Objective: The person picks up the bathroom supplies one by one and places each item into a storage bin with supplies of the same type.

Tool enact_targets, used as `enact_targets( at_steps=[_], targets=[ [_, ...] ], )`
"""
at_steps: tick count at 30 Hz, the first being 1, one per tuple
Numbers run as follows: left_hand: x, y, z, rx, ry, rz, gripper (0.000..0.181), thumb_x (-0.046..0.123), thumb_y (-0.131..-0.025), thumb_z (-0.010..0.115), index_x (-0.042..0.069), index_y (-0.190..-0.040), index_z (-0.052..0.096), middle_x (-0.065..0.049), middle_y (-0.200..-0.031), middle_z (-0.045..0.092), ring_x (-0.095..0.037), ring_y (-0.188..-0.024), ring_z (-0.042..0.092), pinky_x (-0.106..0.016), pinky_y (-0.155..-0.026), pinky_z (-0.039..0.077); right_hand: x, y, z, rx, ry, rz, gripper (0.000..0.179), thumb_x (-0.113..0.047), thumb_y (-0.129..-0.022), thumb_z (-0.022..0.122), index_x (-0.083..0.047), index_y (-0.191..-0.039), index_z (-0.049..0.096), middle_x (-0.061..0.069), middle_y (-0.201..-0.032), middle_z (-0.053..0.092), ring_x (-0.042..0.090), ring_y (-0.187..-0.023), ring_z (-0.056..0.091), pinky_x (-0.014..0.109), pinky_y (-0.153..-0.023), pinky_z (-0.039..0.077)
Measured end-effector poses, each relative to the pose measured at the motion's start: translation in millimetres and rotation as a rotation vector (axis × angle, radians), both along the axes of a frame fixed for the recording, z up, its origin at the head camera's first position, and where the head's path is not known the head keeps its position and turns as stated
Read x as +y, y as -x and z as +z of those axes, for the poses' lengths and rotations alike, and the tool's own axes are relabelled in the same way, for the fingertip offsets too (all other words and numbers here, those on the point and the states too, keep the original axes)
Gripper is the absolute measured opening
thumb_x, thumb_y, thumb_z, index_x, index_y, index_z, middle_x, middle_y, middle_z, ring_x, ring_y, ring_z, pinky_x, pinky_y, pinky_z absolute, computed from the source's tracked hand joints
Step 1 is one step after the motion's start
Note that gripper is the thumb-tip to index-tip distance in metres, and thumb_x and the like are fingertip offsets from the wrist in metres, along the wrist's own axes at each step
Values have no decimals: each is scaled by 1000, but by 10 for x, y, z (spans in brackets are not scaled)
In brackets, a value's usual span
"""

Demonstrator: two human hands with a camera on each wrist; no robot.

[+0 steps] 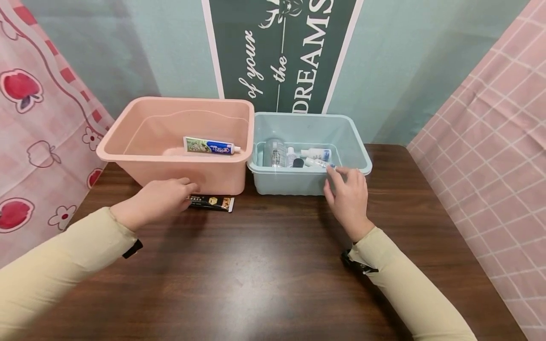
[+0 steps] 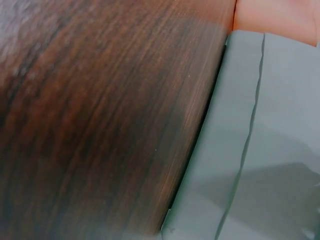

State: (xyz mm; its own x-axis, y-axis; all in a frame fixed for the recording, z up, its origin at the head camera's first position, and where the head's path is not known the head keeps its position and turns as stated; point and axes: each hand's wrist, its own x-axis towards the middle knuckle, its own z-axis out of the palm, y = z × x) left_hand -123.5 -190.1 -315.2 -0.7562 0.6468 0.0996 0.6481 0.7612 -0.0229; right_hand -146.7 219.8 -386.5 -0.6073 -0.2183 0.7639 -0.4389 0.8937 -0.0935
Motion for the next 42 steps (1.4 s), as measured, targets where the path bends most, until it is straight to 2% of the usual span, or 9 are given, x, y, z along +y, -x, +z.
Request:
enact_targets(
  at_steps=[5, 12, 21, 26, 32, 38, 42],
  targets=[
    [-18, 28, -108, -2, 17, 23, 14, 4, -75, 69, 8, -84, 59, -2, -71, 53, -21, -64, 56, -41, -53, 48, -2, 1, 4, 8, -4, -3, 30, -13, -86, 58, -1, -113, 62, 21, -104, 50, 41, -88, 48, 51, -75, 39],
    [-29, 61, -248, -29, 49, 74, 16, 5, -76, 68, 7, -90, 63, -5, -74, 54, -25, -67, 59, -44, -51, 48, -21, 0, 28, 6, -5, -4, 30, -14, -86, 59, -1, -114, 63, 21, -104, 51, 41, -87, 47, 51, -74, 39],
    [-30, 80, -427, 31, 49, 38, 11, 3, -74, 67, 4, -84, 61, -8, -71, 51, -29, -64, 56, -44, -51, 47, -19, -8, 10, -1, 1, -4, 30, -12, -85, 60, -1, -113, 63, 21, -102, 52, 40, -86, 48, 51, -73, 40],
    [-15, 105, -512, 41, 43, 50, 15, 5, -73, 69, 4, -86, 62, -10, -76, 54, -31, -70, 58, -45, -55, 48, -17, -14, 20, -5, -11, 0, 30, -13, -87, 58, -1, -114, 63, 22, -103, 51, 41, -87, 47, 51, -74, 39],
    [5, 104, -562, 61, 33, 17, 17, 7, -72, 70, 3, -86, 61, -11, -80, 55, -32, -73, 58, -45, -58, 49, -14, -21, 10, -4, -6, -11, 30, -14, -86, 59, -1, -114, 63, 21, -103, 51, 41, -87, 48, 51, -74, 39],
    [2, 104, -597, 62, 30, 36, 18, 7, -73, 70, 3, -89, 62, -12, -84, 57, -32, -76, 59, -46, -60, 49, -9, -17, 11, -7, -14, -7, 31, -13, -86, 59, -1, -115, 62, 22, -103, 51, 41, -87, 48, 51, -74, 40],
    [16, 109, -604, 41, 15, 37, 19, 6, -74, 69, 2, -91, 62, -13, -87, 57, -32, -77, 59, -46, -55, 49, -6, -8, 13, -9, -12, -7, 31, -13, -86, 59, -1, -115, 62, 22, -104, 52, 41, -88, 48, 51, -75, 40]
  ],
)
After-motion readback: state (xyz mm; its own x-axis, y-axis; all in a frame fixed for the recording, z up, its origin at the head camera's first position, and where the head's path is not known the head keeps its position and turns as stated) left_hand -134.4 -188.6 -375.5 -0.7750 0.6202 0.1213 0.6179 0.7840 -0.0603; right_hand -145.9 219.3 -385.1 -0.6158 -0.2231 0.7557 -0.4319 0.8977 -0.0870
